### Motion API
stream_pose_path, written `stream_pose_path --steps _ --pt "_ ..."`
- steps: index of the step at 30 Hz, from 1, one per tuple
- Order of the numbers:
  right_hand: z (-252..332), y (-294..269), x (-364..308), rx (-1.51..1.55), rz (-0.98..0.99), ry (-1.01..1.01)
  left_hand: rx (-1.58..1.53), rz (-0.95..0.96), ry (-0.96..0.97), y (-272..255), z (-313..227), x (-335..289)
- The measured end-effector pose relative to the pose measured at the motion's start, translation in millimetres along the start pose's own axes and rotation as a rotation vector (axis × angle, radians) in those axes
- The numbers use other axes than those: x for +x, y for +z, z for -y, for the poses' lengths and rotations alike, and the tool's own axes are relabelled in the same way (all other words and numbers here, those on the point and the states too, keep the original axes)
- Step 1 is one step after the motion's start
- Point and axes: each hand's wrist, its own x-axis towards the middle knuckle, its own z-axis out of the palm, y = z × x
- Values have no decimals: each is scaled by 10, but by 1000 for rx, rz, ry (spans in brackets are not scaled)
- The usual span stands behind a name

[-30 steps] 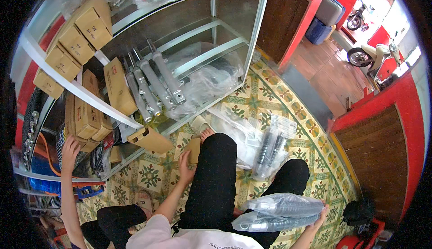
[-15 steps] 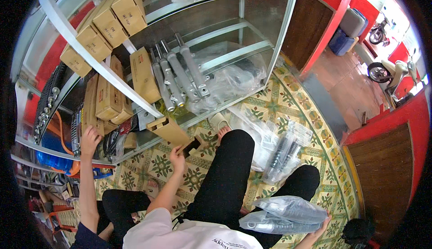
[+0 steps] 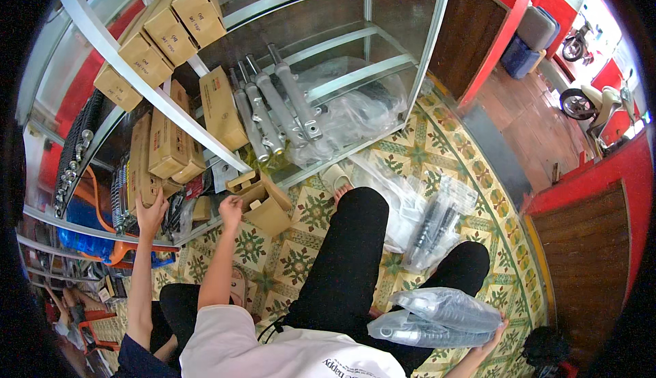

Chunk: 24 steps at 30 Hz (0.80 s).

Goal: The person unboxes components from a cardboard box, removes them from plastic bags, and places them on their lap.

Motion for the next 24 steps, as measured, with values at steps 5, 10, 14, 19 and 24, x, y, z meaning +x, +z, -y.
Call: stream_pose_path --steps 5,10,14,19,24 --pt "32 -42 -39 80 26 -18 -43 10 -54 57 94 206" --pt "45 -120 -8 52 77 9 -36 -65 46 90 59 216" --pt "40 55 -53 24 90 6 -37 -106 71 25 124 233" --pt "73 -49 -54 -35 95 -10 14 -36 175 77 4 226" --pt "-106 -187 24 -394 383 -360 -204 -80 131 16 478 348"
